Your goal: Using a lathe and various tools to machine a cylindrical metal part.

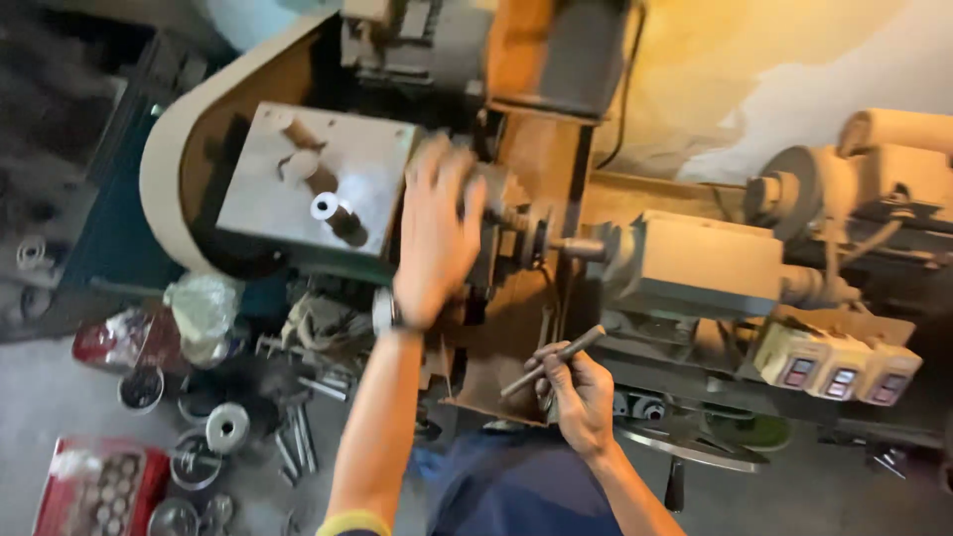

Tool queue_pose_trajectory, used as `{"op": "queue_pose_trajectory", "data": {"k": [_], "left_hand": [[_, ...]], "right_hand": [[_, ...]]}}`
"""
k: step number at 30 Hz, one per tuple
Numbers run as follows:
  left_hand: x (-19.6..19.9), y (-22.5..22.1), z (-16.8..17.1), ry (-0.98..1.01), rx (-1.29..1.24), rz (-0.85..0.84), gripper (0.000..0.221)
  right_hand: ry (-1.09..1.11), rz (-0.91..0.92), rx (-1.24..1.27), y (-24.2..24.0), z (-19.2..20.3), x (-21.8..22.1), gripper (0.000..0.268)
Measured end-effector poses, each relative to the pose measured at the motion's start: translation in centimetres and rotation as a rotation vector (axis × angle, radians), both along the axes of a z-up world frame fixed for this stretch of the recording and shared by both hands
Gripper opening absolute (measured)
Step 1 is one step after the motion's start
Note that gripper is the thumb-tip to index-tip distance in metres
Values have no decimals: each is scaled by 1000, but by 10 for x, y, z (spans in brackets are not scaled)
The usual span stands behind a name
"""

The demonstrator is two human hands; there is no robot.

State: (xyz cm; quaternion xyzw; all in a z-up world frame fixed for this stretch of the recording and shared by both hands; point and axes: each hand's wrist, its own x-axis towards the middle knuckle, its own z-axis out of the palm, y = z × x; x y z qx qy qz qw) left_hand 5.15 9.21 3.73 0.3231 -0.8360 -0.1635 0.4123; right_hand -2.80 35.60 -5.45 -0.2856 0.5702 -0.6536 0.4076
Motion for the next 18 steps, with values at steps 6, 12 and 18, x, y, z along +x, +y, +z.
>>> {"op": "queue_pose_trajectory", "data": {"k": [6, 12, 18], "left_hand": [[-47, -76, -39, -540, 380, 259, 48], [-3, 9, -37, -13, 238, 226, 41], [46, 86, -186, 295, 235, 250, 53]], "right_hand": [[-2, -142, -22, 22, -4, -9, 21], [-19, -161, 95, 25, -15, 0, 24], [-67, -86, 117, 12, -11, 4, 26]]}}
